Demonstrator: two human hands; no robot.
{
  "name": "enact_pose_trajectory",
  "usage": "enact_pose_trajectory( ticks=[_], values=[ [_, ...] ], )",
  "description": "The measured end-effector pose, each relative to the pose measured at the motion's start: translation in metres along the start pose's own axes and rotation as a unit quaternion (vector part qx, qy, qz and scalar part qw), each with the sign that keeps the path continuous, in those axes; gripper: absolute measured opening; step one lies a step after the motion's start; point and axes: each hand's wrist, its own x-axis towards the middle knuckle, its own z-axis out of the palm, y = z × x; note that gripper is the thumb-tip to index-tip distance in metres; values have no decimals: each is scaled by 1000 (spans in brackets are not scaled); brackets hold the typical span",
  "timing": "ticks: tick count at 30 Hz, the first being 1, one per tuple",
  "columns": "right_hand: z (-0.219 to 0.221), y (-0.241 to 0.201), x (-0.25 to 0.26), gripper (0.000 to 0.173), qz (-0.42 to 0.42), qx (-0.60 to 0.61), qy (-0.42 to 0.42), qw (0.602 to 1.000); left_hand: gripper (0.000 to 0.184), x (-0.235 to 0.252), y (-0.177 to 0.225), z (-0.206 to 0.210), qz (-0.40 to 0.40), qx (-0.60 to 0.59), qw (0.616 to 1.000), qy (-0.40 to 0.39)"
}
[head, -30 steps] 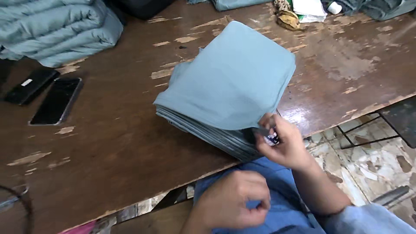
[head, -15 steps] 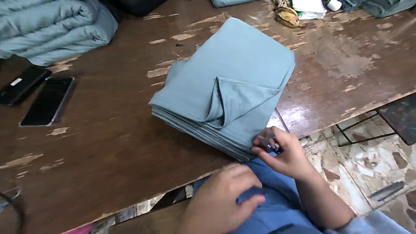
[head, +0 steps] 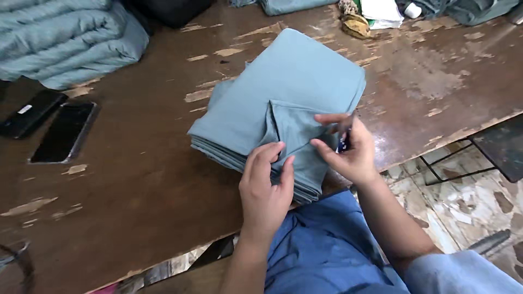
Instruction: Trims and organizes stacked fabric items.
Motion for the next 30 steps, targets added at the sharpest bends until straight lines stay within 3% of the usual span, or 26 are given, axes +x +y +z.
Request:
enact_pose_trajectory(
  ticks=[2, 6, 11, 20, 24, 26, 28, 30],
  values=[
    [17, -4, 12, 35, -13, -18, -31, 999, 29, -1, -1, 4, -11, -1, 1000, 13],
    [38, -9, 17, 10, -8, 28, -12, 1000, 28, -6, -6, 2, -28, 0, 999, 23],
    [5, -40, -12, 24, -1, 208, 38, 977, 31, -12, -10, -4, -18, -7, 1000, 9],
    [-24, -72, -64, 23, 111, 387, -7, 915, 23, -25, 11, -2, 122, 5, 987, -103],
    [-18, -91, -78, 21, 116, 442, -44, 888, 18, -24, 7, 3, 157, -17, 979, -125],
    [-21, -99, -82, 18, 99, 490, -88, 861, 9, -19, -1, 5, 121, -46, 987, -90],
    [-28, -103, -81, 15, 71, 529, -127, 836, 14, -12, -10, 5, 52, -86, 994, -38],
    [-40, -101, -77, 16, 41, 485, -158, 859, 10, -6, -12, 2, -26, -167, 985, -15]
  ],
)
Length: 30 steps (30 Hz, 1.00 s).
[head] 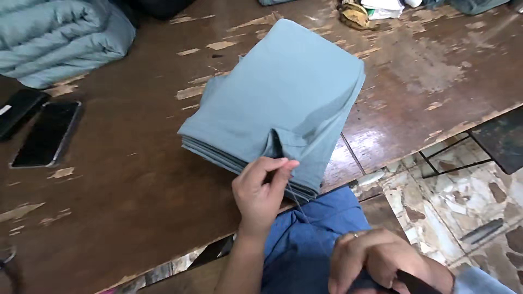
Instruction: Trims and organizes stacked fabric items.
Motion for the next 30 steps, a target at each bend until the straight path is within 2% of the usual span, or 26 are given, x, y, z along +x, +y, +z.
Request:
enact_pose_trajectory(
  ticks=[2, 5, 7, 13, 19, 23, 27, 30],
  values=[
    [-12, -5, -1, 21, 28, -171, 24, 985, 4, 3, 7, -1, -65, -71, 995, 11],
    [-37, 14, 5, 39, 49, -432, 84, 896, 7, 3, 15, -2, -103, -99, 990, 6],
    [-50, 28, 11, 44, 57, -507, 87, 856, 9, 2, 17, -2, -102, -99, 990, -5],
    [-52, 50, 28, 43, 79, -561, 22, 824, 11, -4, 29, -4, -100, -118, 988, -13],
    [-42, 55, 39, 46, 63, -573, 47, 816, 12, -8, 35, -4, -82, -112, 990, -26],
    [-42, 59, 41, 44, 64, -566, 54, 820, 13, -10, 36, -2, -77, -129, 988, -35],
    [-50, 47, 27, 42, 80, -518, 20, 851, 15, -11, 38, -10, -38, -168, 984, -55],
    [-55, 42, 21, 40, 92, -540, -9, 837, 15, -12, 40, -13, -5, -215, 973, -85]
  ],
)
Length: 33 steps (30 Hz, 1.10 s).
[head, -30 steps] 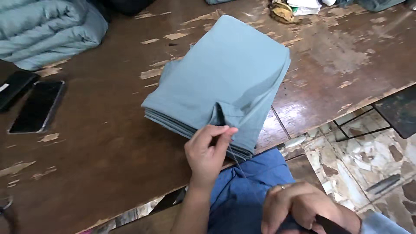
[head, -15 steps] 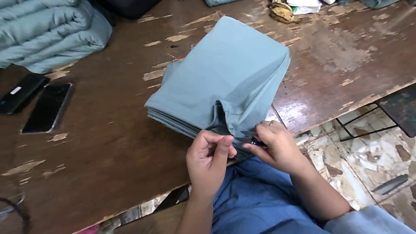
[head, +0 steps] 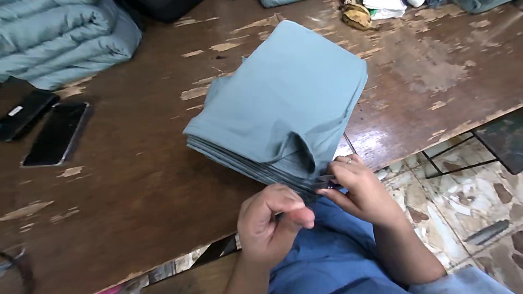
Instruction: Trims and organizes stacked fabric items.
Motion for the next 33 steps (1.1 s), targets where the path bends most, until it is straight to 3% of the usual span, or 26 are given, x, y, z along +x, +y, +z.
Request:
enact_pose_trajectory(
  ticks=[2, 4, 6, 8, 9, 11, 13, 14, 15, 16, 18, 20, 22, 24, 26, 29, 31, 33],
  values=[
    [2, -1, 0, 41, 3, -21, -7, 1000, 18, -1, 2, 1, 4, -43, 998, -43],
    [0, -1, 1, 43, 4, -15, -10, 1000, 25, -4, 8, -2, -21, -136, 981, -138],
    [-10, 4, -2, 45, 19, 40, 0, 999, 36, -7, 13, -11, -64, -228, 932, -273],
    [-18, 10, -3, 43, 27, 107, 34, 993, 45, -12, 11, -21, -97, -230, 887, -388],
    [-18, 12, -1, 44, 29, 128, 46, 990, 45, -14, 9, -29, -118, -162, 878, -435],
    [-11, 9, 10, 45, 33, 124, 50, 991, 33, -19, 18, -39, -208, 117, 839, -490],
    [-3, 3, 29, 28, 8, 51, 51, 997, 28, -10, 30, -30, -388, 339, 714, -475],
    [-5, -1, 38, 18, -10, 20, 70, 997, 28, -6, 34, -28, -431, 379, 683, -451],
    [-13, -5, 45, 14, -27, 17, 109, 994, 27, -6, 39, -31, -425, 392, 696, -425],
    [-27, -8, 50, 15, -41, 42, 163, 985, 26, -9, 44, -36, -384, 392, 735, -398],
    [-57, -14, 59, 22, -95, 157, 280, 943, 22, -18, 48, -46, -248, 409, 816, -324],
    [-75, -18, 64, 32, -132, 242, 334, 901, 18, -20, 41, -49, -148, 426, 861, -235],
    [-72, -23, 58, 33, -91, 240, 278, 926, 21, -15, 31, -45, -108, 427, 886, -144],
    [-49, -17, 44, 33, -29, 196, 131, 971, 23, -9, 18, -37, -93, 435, 892, -73],
    [-18, -9, 26, 40, 37, 148, 22, 988, 35, -9, 4, -29, -92, 448, 889, -26],
    [13, -2, 7, 26, 100, 153, 18, 983, 35, -11, -8, -18, -71, 438, 896, 17],
    [18, -1, 1, 14, 114, 254, 63, 958, 25, -11, -7, -7, -29, 391, 920, 22],
    [17, 0, -2, 16, 127, 352, 87, 923, 19, -11, -5, 5, 6, 323, 946, -7]
  ],
)
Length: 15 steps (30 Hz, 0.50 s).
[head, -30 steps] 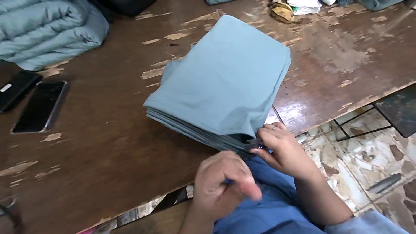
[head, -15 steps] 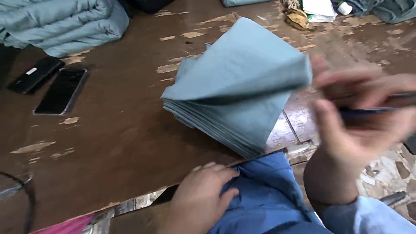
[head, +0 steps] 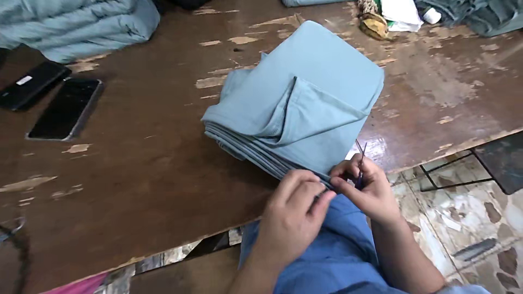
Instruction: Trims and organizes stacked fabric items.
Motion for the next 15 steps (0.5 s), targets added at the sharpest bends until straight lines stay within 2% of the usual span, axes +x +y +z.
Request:
enact_pose_trajectory(
  ticks=[2, 5, 9, 12, 13, 15],
  values=[
    [-1, -1, -1, 17, 18, 113, 10, 993, 23, 0, 2, 9, 2, -31, 999, -23],
    [6, -5, 0, 16, 33, 278, 62, 958, 38, -1, -2, 16, -63, -6, 997, -44],
    [11, -9, 1, 15, 40, 341, 100, 934, 43, -3, -3, 18, -96, -8, 994, -59],
    [16, -8, 3, 15, 29, 311, 98, 945, 45, -3, -2, 19, -101, -24, 992, -67],
    [17, -7, 4, 14, 10, 263, 86, 961, 46, -3, -2, 19, -101, -39, 992, -68],
    [16, -5, 9, 18, -54, 68, 44, 995, 44, -2, -1, 15, -103, -58, 991, -65]
  ],
)
